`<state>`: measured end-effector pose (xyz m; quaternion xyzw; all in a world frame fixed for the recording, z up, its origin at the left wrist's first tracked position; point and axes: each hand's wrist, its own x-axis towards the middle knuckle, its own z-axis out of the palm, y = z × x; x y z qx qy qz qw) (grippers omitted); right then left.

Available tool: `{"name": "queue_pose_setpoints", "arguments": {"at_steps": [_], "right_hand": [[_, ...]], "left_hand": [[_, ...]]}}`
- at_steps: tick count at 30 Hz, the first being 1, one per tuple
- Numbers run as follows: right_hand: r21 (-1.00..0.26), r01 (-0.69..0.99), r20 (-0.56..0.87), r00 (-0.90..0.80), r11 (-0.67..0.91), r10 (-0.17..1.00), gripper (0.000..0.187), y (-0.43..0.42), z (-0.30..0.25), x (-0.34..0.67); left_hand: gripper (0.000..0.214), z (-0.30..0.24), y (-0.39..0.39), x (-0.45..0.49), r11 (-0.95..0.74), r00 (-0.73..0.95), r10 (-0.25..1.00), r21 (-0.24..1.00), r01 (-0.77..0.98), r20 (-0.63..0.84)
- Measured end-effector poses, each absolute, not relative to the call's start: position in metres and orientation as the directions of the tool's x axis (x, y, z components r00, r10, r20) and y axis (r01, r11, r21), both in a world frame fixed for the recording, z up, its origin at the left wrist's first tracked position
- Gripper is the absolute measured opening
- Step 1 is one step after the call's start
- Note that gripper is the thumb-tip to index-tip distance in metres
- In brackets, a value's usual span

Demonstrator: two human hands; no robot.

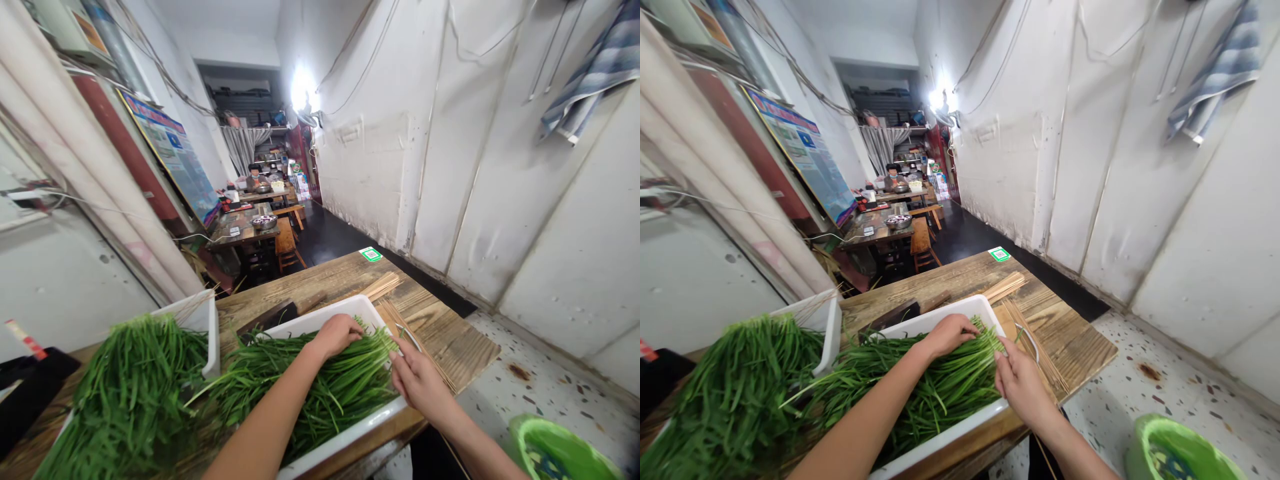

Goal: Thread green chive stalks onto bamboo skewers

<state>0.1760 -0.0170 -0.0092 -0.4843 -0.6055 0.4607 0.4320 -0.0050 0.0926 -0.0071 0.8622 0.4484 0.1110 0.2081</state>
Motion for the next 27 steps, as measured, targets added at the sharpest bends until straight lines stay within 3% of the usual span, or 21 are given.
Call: {"name": "queue_pose_setpoints", "arguments": {"at_steps": [5, 10, 13, 18, 27], "right_hand": [[-0.975, 0.189, 0.084, -0.16, 0.114, 0.984, 0.05, -0.018, -0.009, 0.176], [-0.972, 0.199, 0.087, -0.176, 0.122, 0.981, 0.047, -0.017, -0.007, 0.177], [-0.971, 0.199, 0.096, -0.172, 0.13, 0.98, 0.046, -0.017, -0.007, 0.176], [-0.978, 0.167, 0.097, -0.164, 0.125, 0.982, 0.045, -0.018, -0.007, 0.175], [-0.972, 0.195, 0.098, -0.162, 0.129, 0.982, 0.042, -0.016, -0.007, 0.175]], "left_hand": [[0.019, -0.005, 0.093, -0.006, -0.511, 0.5, 0.85, 0.497, 0.702, 0.168], [0.025, -0.001, 0.091, -0.006, -0.452, 0.39, 0.885, 0.678, 0.58, 0.256], [0.028, 0.002, 0.089, -0.003, -0.354, 0.319, 0.924, 0.787, 0.505, 0.211], [0.029, 0.005, 0.083, 0.003, -0.107, 0.259, 0.966, 0.924, 0.367, 0.009], [0.023, 0.012, 0.074, 0.006, -0.099, 0.316, 0.949, 0.952, 0.289, 0.002]]}}
